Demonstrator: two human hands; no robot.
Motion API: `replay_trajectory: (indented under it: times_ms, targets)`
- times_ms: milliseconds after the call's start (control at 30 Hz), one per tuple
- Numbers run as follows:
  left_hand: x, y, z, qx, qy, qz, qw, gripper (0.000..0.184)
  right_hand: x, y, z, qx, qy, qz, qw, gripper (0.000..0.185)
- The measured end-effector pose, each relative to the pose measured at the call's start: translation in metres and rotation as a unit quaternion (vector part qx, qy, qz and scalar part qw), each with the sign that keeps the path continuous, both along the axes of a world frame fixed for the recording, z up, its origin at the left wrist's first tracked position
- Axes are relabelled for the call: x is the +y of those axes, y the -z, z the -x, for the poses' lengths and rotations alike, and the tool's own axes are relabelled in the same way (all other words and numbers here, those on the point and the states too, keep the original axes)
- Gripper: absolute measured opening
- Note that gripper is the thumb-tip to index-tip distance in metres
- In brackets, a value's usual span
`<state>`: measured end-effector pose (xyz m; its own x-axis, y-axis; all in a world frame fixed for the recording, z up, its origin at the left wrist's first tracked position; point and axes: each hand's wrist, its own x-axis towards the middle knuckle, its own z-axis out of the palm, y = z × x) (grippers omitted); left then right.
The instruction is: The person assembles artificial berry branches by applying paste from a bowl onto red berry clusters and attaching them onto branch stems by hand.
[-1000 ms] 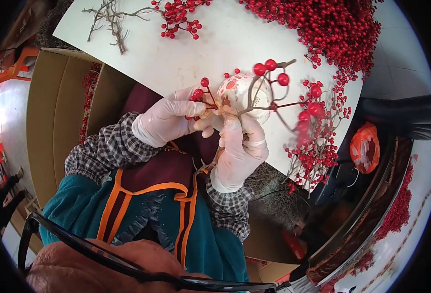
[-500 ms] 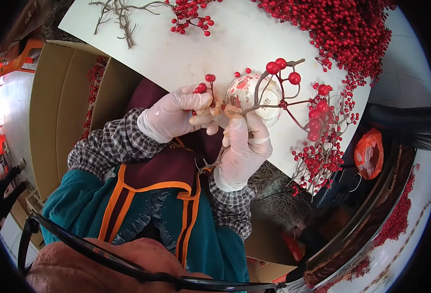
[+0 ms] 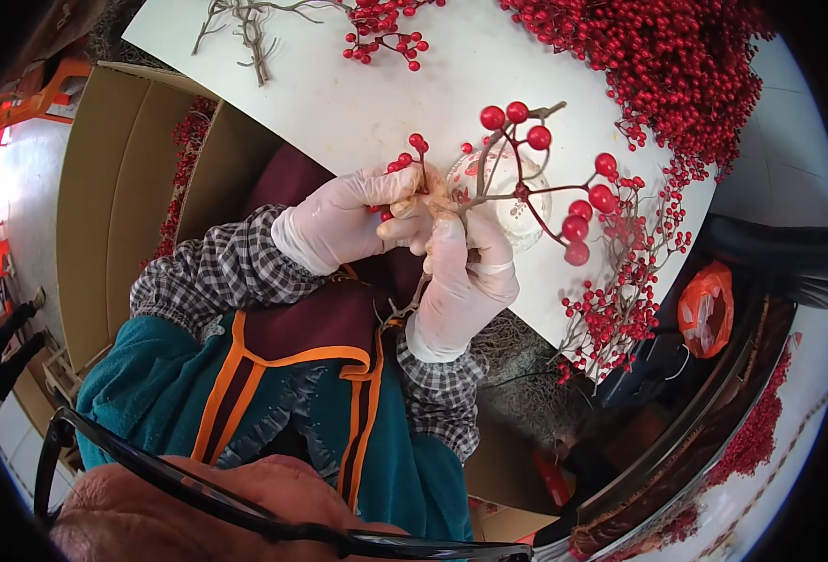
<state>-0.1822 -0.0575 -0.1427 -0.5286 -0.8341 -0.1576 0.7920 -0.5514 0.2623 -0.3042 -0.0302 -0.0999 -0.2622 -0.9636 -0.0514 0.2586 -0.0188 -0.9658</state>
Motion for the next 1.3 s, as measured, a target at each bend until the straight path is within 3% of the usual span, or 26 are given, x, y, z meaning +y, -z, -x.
replay_trajectory:
  times_ms: [600, 900, 1033, 1133, 1300]
  targets:
    - [0.001, -0.007, -0.001, -0.052, -0.015, 0.068, 0.996, 0.030, -0.004, 0.004, -0.008, 0.059, -0.004, 0.045, 0.997, 0.006]
    - [0.001, -0.006, -0.008, -0.016, -0.038, 0.070, 0.997, 0.036, 0.001, 0.003, 0.003, 0.055, 0.088, 0.043, 0.994, 0.015]
    - [0.003, -0.004, -0.002, 0.015, -0.029, 0.064, 0.997, 0.039, -0.002, -0.001, 0.000, 0.093, 0.055, 0.020, 0.994, 0.017]
    - [0.004, -0.005, -0.002, -0.035, -0.024, 0.085, 0.995, 0.038, 0.002, 0.006, -0.005, 0.058, 0.017, 0.062, 0.996, 0.018]
    - [0.004, 0.001, 0.000, 0.039, -0.014, 0.093, 0.995, 0.029, 0.001, 0.011, -0.006, 0.053, 0.003, 0.090, 0.995, 0.017]
